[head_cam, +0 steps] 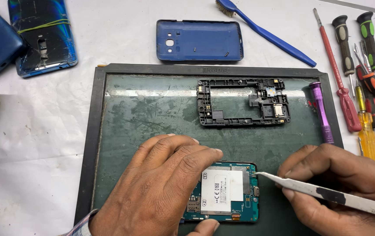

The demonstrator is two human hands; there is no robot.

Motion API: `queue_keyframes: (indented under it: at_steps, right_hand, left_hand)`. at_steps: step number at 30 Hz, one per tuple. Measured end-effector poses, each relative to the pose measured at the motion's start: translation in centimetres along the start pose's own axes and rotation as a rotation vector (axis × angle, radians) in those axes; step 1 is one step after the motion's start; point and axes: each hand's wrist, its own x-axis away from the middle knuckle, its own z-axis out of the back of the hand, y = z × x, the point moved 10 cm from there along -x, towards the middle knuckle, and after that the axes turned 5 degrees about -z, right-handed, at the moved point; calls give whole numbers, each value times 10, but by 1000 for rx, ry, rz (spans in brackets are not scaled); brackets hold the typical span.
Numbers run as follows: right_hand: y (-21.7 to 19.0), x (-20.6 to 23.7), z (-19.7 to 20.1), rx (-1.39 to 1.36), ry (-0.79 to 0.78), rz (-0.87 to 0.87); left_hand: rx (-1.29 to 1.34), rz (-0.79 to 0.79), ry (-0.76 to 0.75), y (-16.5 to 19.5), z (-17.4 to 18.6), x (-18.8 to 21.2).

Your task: The person holds a disassembled phone motherboard on a repair mat and uses tweezers to lift, adjust, and reposition small components and connectors on the board. Near the end, they pick up a toothbrush and brush the board.

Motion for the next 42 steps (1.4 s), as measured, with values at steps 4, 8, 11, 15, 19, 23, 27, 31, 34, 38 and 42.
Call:
queue_keyframes:
  at_steps: [4,8,11,15,19,23,27,31,34,38,42]
  right_hand:
    - [-22,0,-18,-27,-63,104]
    - [-25,-3,-25,-23,-84,78]
    - [-29,-4,-27,-25,-99,87]
    - [-32,-3,-30,-50,-120,100]
    - [-32,-3,-32,-40,-92,107]
    - [-36,-3,-32,-54,-100,135]
    - [-36,-1,-32,-30,-92,141]
    - [-33,0,-34,-23,-121,116]
    - [-27,1,-35,-22,-139,60]
    - [-28,2,-36,-9,-130,78]
    - [-31,2,-38,1,-123,100]
  left_hand:
    - [35,-46,-11,2,4,0]
    - [29,-64,-14,2,5,2]
    - [29,-71,-20,3,6,2]
    - [26,-67,-23,3,6,4]
    - [10,-71,-22,3,6,6]
    - [3,-65,-18,4,6,7]
    - [15,-72,-8,5,6,9]
    - [19,-79,-8,6,6,10]
    - [16,-80,-8,6,6,12]
    - [4,-90,-9,6,6,13]
    - [2,-94,-11,6,5,15]
